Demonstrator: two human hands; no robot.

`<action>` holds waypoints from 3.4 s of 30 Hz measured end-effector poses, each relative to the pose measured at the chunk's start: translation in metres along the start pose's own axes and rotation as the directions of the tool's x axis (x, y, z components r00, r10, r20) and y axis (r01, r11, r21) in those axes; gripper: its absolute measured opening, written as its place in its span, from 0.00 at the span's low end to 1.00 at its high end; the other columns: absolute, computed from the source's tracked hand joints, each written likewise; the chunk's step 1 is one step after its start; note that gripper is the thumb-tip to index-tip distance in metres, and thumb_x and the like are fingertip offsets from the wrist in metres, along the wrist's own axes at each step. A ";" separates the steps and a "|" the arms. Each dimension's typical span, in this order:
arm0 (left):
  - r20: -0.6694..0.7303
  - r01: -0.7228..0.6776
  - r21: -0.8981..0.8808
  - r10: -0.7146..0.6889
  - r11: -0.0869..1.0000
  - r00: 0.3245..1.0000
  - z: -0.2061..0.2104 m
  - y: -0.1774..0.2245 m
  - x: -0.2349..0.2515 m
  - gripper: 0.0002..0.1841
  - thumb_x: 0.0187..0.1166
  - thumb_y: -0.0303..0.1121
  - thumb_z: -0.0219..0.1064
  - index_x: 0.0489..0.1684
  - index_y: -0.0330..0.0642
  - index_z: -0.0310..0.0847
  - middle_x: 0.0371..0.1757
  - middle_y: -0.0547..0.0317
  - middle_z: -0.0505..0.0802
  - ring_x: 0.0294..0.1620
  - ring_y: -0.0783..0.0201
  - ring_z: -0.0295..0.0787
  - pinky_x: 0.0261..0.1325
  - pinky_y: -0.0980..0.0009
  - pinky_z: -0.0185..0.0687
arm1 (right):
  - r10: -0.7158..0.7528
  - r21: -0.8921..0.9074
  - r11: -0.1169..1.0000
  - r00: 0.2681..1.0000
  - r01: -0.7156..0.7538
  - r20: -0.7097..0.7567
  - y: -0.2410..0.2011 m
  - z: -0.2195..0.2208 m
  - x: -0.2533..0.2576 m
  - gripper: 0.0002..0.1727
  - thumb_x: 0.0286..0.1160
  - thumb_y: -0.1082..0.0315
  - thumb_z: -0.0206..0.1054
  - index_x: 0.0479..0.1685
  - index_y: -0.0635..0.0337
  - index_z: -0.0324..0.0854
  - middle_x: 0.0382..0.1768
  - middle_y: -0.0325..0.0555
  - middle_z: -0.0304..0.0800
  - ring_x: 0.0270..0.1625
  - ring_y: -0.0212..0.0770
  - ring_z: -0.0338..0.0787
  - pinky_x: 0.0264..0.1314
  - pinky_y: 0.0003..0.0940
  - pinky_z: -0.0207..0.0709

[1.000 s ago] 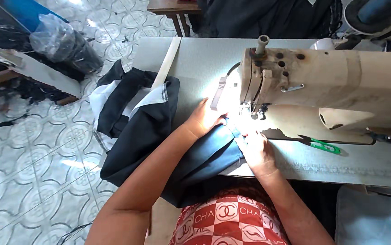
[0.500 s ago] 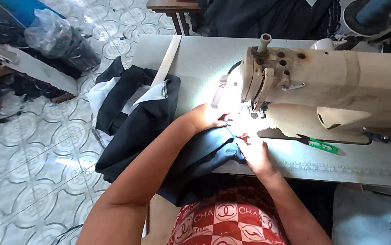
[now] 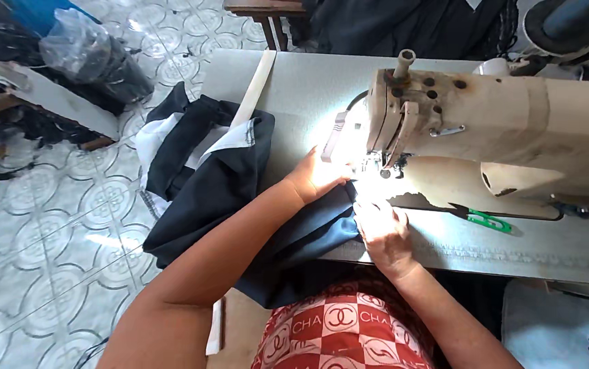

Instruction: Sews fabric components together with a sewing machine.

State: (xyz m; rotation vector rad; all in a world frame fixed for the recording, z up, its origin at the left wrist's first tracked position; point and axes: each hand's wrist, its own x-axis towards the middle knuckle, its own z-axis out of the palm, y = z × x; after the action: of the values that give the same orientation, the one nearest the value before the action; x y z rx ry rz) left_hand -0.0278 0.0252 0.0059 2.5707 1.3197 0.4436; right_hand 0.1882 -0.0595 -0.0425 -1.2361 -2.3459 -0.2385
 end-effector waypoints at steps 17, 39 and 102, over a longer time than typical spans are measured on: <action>-0.110 0.341 0.152 -0.327 0.928 0.939 0.043 0.051 -0.027 0.31 0.75 0.38 0.54 0.82 0.46 0.75 0.83 0.52 0.79 0.85 0.45 0.69 0.81 0.32 0.56 | -0.019 -0.037 0.999 0.999 0.018 -0.032 0.012 0.007 0.015 0.12 0.80 0.64 0.65 0.50 0.50 0.95 0.53 0.46 0.97 0.62 0.54 0.92 0.68 0.64 0.74; -0.055 0.063 0.153 -0.055 0.986 0.997 0.020 0.002 0.018 0.15 0.74 0.36 0.59 0.46 0.38 0.90 0.48 0.41 0.94 0.57 0.40 0.90 0.60 0.40 0.78 | 0.228 0.054 0.972 0.973 -0.230 0.041 0.006 0.019 0.040 0.16 0.74 0.67 0.68 0.58 0.55 0.92 0.60 0.49 0.94 0.66 0.54 0.90 0.80 0.73 0.59; -0.244 0.101 0.189 -0.053 0.977 0.968 0.024 0.060 -0.045 0.07 0.78 0.25 0.68 0.42 0.48 0.92 0.46 0.60 0.96 0.64 0.51 0.89 0.84 0.29 0.52 | 0.426 0.399 0.764 0.861 -0.507 0.278 -0.013 -0.027 0.034 0.16 0.74 0.59 0.73 0.43 0.67 0.86 0.35 0.54 0.92 0.37 0.49 0.93 0.44 0.45 0.87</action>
State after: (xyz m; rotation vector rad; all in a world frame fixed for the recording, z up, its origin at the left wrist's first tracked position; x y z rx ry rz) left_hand 0.0014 -0.0472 -0.0045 2.6814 1.6167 0.6525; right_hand 0.1705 -0.0520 -0.0020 -1.5756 -1.9575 0.5877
